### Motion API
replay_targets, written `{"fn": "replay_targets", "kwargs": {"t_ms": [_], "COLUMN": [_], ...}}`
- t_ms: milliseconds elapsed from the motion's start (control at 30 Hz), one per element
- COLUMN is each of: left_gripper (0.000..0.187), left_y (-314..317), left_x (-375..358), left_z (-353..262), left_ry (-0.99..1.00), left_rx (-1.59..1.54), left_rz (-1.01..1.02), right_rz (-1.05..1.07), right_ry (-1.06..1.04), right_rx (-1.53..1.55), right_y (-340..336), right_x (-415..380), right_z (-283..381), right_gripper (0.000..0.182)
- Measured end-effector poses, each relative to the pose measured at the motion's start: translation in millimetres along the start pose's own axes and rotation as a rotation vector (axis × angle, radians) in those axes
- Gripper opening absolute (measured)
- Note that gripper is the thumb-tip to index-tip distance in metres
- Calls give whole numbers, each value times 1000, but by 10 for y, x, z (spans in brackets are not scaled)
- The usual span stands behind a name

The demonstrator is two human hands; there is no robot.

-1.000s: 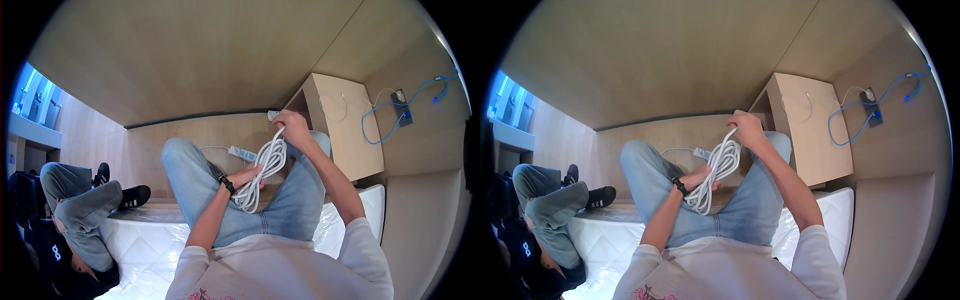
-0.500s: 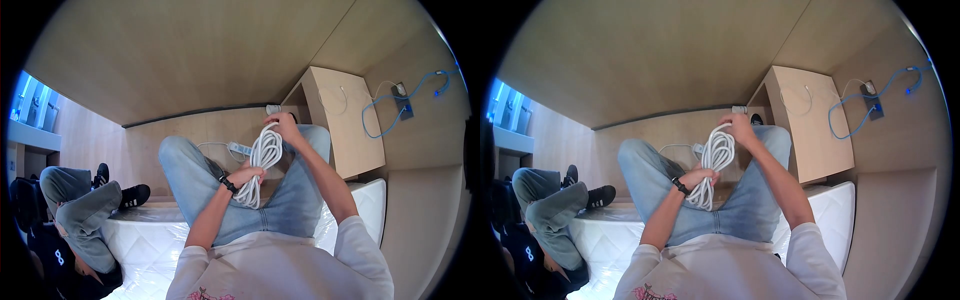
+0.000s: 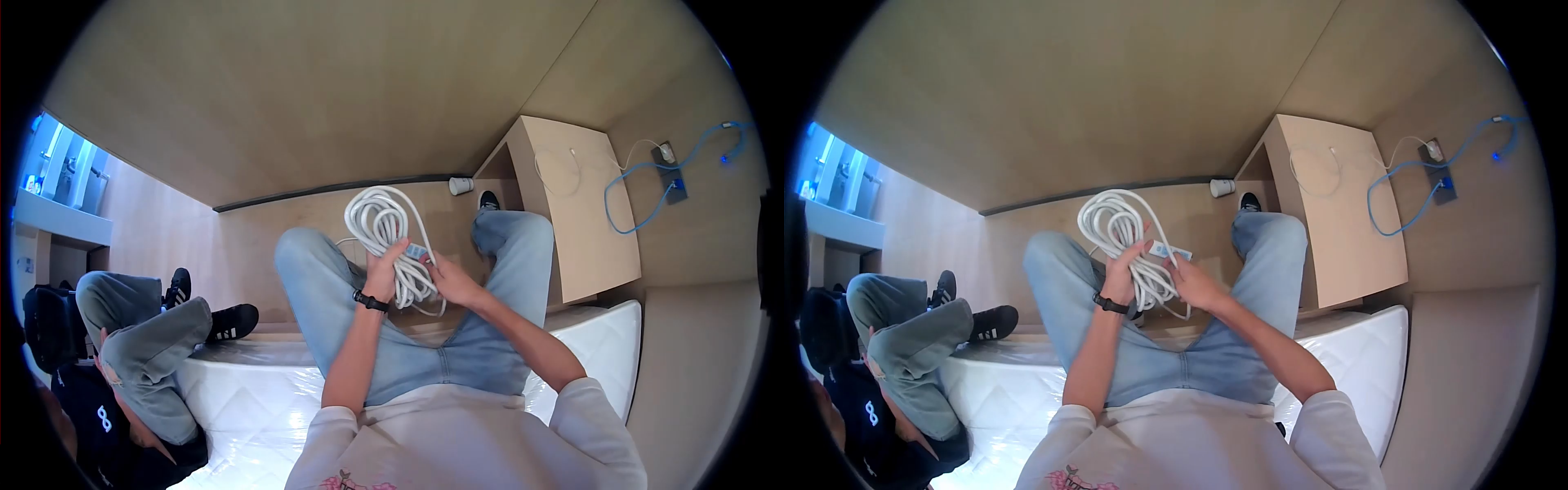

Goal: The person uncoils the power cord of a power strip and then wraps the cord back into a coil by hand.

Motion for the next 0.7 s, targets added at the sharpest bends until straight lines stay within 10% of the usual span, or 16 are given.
{"fn": "replay_targets", "kwargs": {"t_ms": [167,300,367,467,700], "left_gripper": [42,29,18,23,13], "left_y": [303,204,162,20,-235], "left_x": [-77,-100,-57,7,-54], "left_z": [106,189,111,-122,-692], "left_ry": [-113,-137,-47,79,439], "left_rx": [-23,134,149,13,71], "left_rz": [238,180,119,-8,-326], "right_rz": [-104,53,300,316,220], "right_ry": [-344,-209,65,-76,-208], "right_rx": [-450,-573,-98,38,-237], "right_y": [152,252,335,370,300], "right_x": [-77,-133,-258,-331,-507], "right_z": [56,-103,-185,-273,-214], "right_gripper": [28,33,34,36,23]}}
Point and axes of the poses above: each hand's wrist, its own x-axis towards the middle knuckle, its own y-axis out of the palm, z = x × y, the point moved 10 cm from there along x, towards the middle knuckle, and after that the axes turned 2 degrees about y, right-handed, at the moved point
